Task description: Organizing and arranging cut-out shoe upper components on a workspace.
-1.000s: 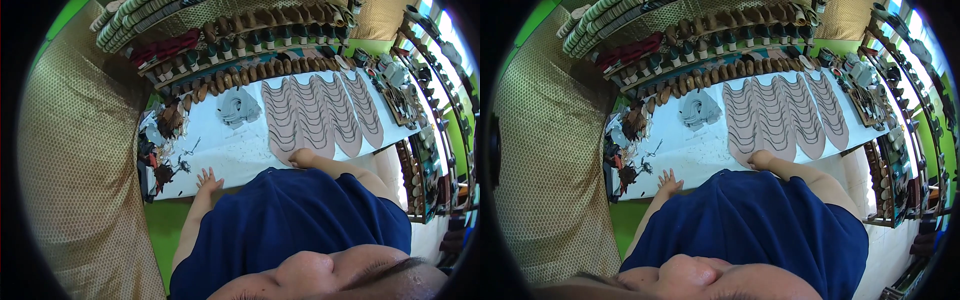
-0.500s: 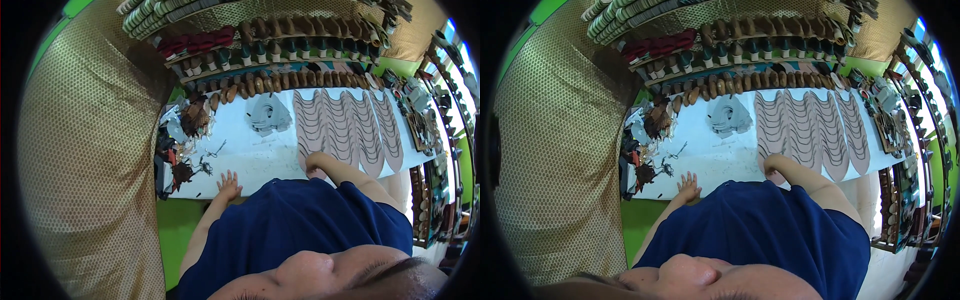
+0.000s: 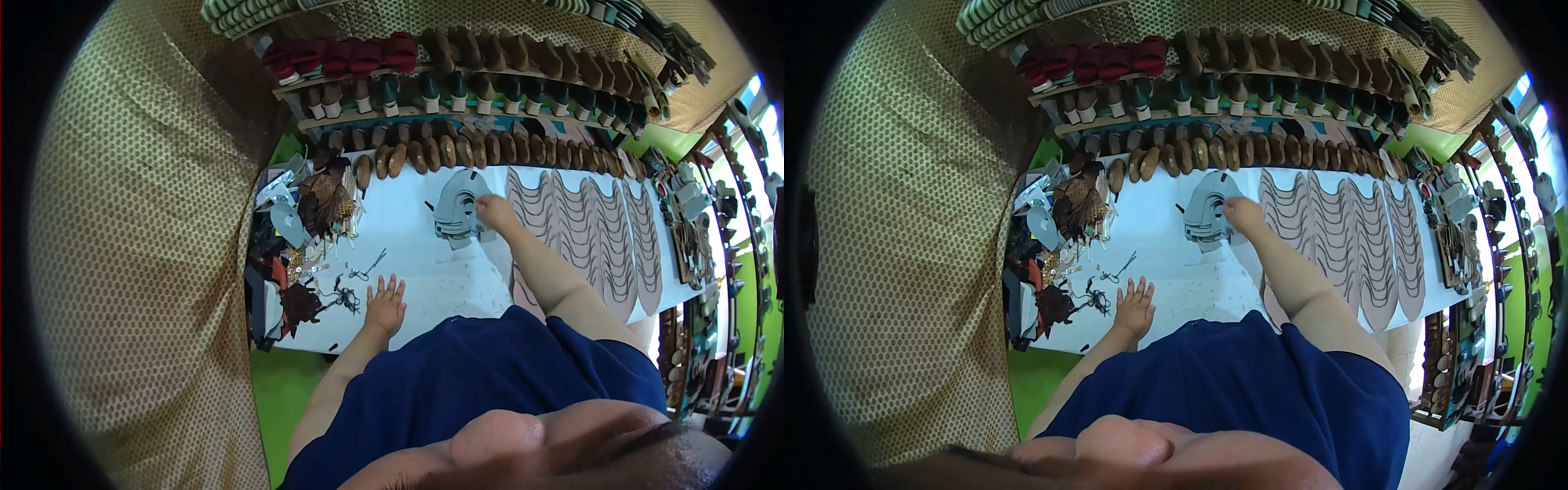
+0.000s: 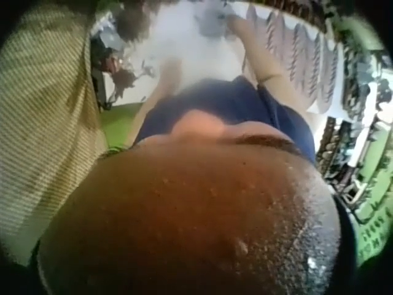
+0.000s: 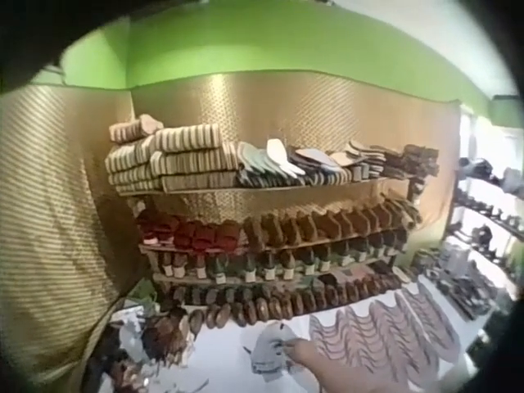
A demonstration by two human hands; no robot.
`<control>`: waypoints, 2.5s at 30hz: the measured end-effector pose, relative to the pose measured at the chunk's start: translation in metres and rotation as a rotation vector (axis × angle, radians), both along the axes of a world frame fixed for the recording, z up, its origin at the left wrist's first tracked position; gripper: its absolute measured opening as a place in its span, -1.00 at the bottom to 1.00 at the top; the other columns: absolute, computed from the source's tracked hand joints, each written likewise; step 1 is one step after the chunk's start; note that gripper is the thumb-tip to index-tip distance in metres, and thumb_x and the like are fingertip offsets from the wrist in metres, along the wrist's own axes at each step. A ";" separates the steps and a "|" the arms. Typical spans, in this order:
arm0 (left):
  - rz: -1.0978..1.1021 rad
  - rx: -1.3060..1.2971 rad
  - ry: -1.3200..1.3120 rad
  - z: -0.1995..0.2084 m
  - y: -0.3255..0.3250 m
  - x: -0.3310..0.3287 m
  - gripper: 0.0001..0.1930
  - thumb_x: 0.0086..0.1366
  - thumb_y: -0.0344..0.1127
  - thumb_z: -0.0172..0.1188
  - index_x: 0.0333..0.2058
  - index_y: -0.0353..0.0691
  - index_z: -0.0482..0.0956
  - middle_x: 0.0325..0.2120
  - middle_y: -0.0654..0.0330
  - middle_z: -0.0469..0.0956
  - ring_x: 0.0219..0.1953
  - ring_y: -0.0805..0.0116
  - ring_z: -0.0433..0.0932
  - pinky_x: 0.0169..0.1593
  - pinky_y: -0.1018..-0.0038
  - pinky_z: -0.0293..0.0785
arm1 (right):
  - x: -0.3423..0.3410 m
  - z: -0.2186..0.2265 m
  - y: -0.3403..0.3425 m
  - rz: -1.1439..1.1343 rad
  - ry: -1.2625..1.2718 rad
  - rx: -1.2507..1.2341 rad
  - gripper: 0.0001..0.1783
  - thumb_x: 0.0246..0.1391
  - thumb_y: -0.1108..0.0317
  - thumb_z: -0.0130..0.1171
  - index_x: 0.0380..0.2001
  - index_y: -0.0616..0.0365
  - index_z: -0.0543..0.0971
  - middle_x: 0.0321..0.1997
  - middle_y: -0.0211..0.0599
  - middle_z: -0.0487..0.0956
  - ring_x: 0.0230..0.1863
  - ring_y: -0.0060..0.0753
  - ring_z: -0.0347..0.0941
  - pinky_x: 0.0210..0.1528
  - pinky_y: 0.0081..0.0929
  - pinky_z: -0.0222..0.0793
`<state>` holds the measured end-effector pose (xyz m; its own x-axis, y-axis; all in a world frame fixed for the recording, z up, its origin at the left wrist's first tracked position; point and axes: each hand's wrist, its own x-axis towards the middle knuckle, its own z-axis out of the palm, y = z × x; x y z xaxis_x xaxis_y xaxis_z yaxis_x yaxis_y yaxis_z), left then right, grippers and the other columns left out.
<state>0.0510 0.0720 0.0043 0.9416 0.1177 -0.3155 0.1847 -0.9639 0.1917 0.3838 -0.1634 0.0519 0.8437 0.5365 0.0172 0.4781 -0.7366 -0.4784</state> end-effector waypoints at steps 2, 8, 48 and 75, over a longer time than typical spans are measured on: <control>0.005 -0.022 -0.019 0.000 0.000 0.001 -0.32 0.41 -0.08 -0.09 0.45 -0.01 -0.01 0.50 0.14 -0.18 0.52 -0.01 -0.25 0.45 -0.13 -0.38 | 0.020 0.007 0.018 -0.163 -0.067 0.082 -0.68 0.11 0.10 0.13 -0.20 0.02 0.69 -0.22 -0.10 0.68 -0.13 0.05 0.58 -0.03 -0.22 0.48; 0.015 -0.071 -0.077 -0.007 0.010 0.000 -0.30 0.37 -0.08 -0.05 0.43 -0.09 0.03 0.49 0.13 -0.10 0.51 0.02 -0.19 0.45 -0.11 -0.37 | 0.022 0.012 0.095 0.018 -0.368 -0.104 -0.73 0.11 0.10 0.16 -0.18 -0.18 0.72 0.00 -0.34 0.64 0.30 -0.20 0.35 0.37 0.36 -0.07; 0.028 -0.152 -0.059 -0.034 0.019 0.000 -0.28 0.32 0.05 0.01 0.43 0.16 0.07 0.49 0.30 -0.08 0.51 0.16 -0.16 0.45 -0.11 -0.35 | 0.015 -0.078 0.329 0.470 -0.421 -0.044 -0.75 -0.07 0.23 0.26 -0.24 -0.20 0.72 -0.34 -0.52 0.59 -0.09 -0.29 0.42 -0.11 -0.19 0.27; 0.048 -0.079 -0.177 -0.019 0.010 -0.006 -0.35 0.30 -0.04 0.05 0.36 0.07 0.22 0.44 0.21 0.06 0.47 0.11 -0.01 0.45 -0.06 -0.26 | -0.121 0.006 0.270 0.630 0.334 0.415 -0.67 0.09 0.32 0.23 -0.05 0.09 0.61 -0.19 -0.17 0.70 -0.15 -0.14 0.64 -0.04 -0.29 0.50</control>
<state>0.0448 0.0819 -0.0147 0.9772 0.1450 -0.1551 0.1865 -0.9354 0.3005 0.2630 0.1068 0.0579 0.3829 0.9160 0.1195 0.5271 -0.1104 -0.8426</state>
